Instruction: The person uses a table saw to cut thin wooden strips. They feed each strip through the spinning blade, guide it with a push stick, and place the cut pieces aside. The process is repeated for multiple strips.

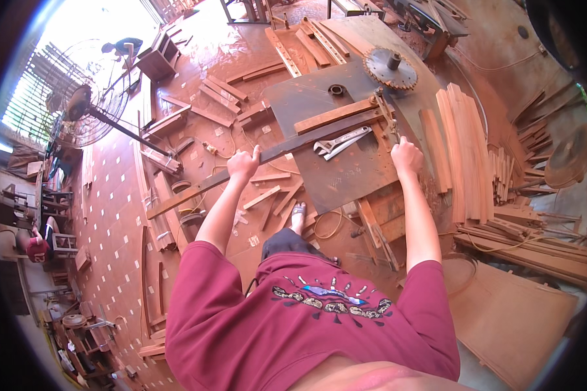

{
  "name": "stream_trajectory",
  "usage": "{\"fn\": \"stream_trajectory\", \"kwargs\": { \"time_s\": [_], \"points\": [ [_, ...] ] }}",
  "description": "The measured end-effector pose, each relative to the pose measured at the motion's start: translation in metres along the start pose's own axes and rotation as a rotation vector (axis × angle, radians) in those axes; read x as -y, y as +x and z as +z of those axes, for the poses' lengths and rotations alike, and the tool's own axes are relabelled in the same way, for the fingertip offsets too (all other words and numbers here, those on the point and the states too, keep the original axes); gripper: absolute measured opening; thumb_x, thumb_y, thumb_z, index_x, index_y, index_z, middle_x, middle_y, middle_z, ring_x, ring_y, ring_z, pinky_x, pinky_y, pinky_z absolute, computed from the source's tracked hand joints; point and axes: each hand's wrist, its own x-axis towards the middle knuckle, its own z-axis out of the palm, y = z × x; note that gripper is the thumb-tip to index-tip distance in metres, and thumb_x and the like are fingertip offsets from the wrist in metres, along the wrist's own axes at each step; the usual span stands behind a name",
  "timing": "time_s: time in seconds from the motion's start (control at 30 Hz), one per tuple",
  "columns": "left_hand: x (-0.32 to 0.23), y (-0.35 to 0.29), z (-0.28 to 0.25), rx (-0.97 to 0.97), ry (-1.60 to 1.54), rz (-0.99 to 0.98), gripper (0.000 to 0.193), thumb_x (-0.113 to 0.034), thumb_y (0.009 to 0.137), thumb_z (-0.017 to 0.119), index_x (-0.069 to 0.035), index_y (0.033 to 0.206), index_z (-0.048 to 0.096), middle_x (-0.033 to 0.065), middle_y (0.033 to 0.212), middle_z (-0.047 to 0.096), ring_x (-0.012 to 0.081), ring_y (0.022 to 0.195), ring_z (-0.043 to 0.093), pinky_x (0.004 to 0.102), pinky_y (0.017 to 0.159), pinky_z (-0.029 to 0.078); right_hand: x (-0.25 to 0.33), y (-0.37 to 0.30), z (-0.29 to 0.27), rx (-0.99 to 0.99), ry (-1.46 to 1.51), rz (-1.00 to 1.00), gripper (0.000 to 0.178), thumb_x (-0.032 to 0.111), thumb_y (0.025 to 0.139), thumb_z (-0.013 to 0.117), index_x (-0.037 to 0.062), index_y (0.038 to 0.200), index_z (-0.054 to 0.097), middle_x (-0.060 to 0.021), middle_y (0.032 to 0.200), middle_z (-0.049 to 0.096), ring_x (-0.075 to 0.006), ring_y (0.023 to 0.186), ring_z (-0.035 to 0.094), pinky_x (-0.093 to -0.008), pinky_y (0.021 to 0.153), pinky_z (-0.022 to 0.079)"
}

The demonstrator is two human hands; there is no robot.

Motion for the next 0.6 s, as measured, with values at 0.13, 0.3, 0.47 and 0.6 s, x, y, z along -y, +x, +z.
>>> {"fn": "stream_trajectory", "kwargs": {
  "time_s": [0.13,0.3,0.47,0.6],
  "points": [
    [-0.021,-0.03,-0.001,0.056,-0.045,-0.032,0.078,-0.063,0.099,0.036,-0.001,0.074,0.076,0.0259,0.074,0.069,0.0423,0.076,0.07,0.0519,0.073,0.054,-0.027,-0.024,0.003,0.017,0.018,0.015,0.024,0.024,0.09,0.052,0.007,0.099,0.066,-0.021,0.083,0.073,-0.0389,0.078,0.073,-0.0511,0.07,0.059],
    [-0.034,-0.065,0.006,0.084,-0.06,-0.015,0.075,-0.059,0.098,0.041,0.002,0.07,0.074,0.0255,0.072,0.069,0.042,0.071,0.07,0.0508,0.069,0.055,-0.051,-0.049,-0.008,0.088,-0.02,0.061,0.026,0.026,0.092,0.05,0.0081,0.105,0.064,-0.0225,0.084,0.072,-0.0412,0.079,0.072,-0.0537,0.071,0.058],
    [-0.046,-0.057,0.003,0.063,-0.072,0.001,0.074,-0.057,0.099,0.041,0.002,0.07,0.074,0.0243,0.071,0.069,0.0408,0.072,0.07,0.0499,0.07,0.055,-0.057,-0.038,-0.004,0.08,0.131,0.118,0.029,0.028,0.089,0.054,0.0087,0.108,0.066,-0.0243,0.086,0.072,-0.0429,0.08,0.071,-0.0526,0.069,0.057],
    [-0.034,-0.071,0.0,0.084,-0.064,-0.004,0.073,-0.057,0.099,0.042,0.001,0.071,0.074,0.024,0.071,0.069,0.0405,0.071,0.07,0.0498,0.07,0.055,-0.099,-0.034,0.045,0.2,0.645,0.226,0.021,0.028,0.084,0.063,0.0068,0.084,0.062,-0.0135,0.066,0.065,-0.0296,0.052,0.061,-0.0396,0.048,0.045]
  ]
}}
